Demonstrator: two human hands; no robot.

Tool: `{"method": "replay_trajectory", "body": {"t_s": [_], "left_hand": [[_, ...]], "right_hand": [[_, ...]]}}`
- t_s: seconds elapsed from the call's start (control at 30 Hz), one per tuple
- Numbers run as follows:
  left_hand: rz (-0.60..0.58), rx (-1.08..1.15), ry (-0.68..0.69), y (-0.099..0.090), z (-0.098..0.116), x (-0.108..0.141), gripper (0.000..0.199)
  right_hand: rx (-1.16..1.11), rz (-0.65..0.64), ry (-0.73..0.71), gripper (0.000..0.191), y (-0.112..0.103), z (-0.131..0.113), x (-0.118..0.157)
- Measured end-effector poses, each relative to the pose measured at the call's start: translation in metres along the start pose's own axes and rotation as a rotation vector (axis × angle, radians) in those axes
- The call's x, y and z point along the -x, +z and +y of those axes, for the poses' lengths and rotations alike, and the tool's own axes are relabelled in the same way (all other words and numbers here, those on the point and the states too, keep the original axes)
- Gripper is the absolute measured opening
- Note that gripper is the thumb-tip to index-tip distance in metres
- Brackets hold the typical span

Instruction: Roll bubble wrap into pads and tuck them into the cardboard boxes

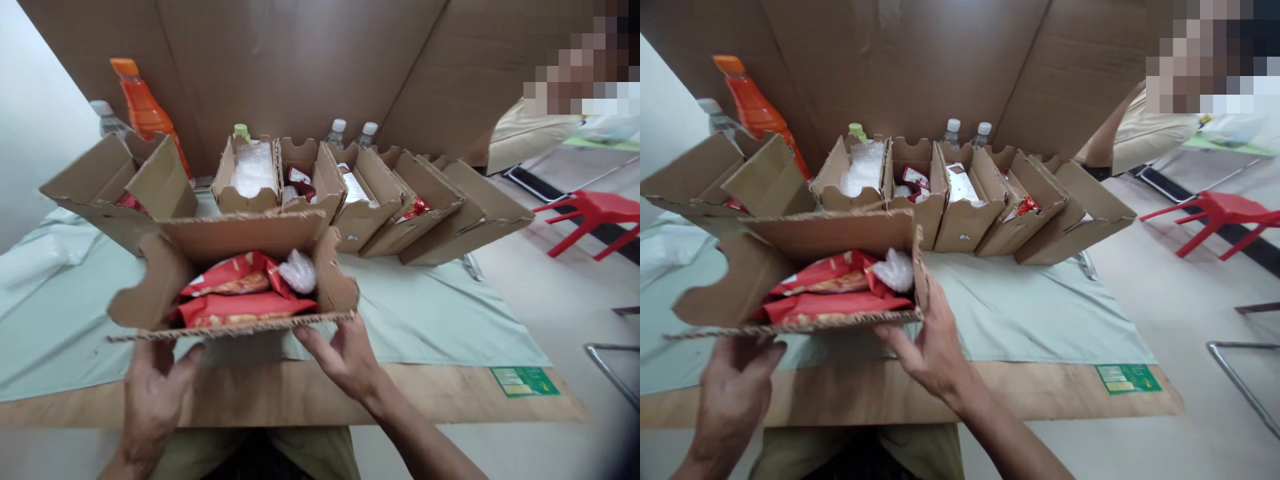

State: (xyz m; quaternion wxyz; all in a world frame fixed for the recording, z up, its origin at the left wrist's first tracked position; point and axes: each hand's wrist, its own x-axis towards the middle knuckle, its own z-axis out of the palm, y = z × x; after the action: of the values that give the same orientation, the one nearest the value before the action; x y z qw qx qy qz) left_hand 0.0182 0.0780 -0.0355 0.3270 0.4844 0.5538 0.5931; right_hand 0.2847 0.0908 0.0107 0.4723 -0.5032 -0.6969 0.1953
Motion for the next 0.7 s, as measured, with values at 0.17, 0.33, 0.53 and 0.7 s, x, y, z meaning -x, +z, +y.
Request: {"method": "replay_trajectory", "body": {"t_s": [0.17, 0.33, 0.53, 0.7], "left_hand": [[-0.012, 0.164, 0.271, 0.023, 0.036, -0.043, 0.051], [-0.198, 0.133, 0.200, 0.048, 0.037, -0.025, 0.058], [-0.063, 0.101, 0.041, -0.006, -0.001, -0.049, 0.049], [-0.015, 0.149, 0.038, -0.045, -0.011, -0.122, 0.048]], "right_hand": [[0.044, 0.118, -0.053, 0.043, -0.005, -0.010, -0.039], [0.130, 0.253, 0.020, 0.034, -0.020, 0.000, 0.010], [0.089, 0.154, 0.087, 0.076, 0.049, -0.005, 0.060], [0.066, -0.096, -0.134, 0.086, 0.091, -0.019, 0.072]]}}
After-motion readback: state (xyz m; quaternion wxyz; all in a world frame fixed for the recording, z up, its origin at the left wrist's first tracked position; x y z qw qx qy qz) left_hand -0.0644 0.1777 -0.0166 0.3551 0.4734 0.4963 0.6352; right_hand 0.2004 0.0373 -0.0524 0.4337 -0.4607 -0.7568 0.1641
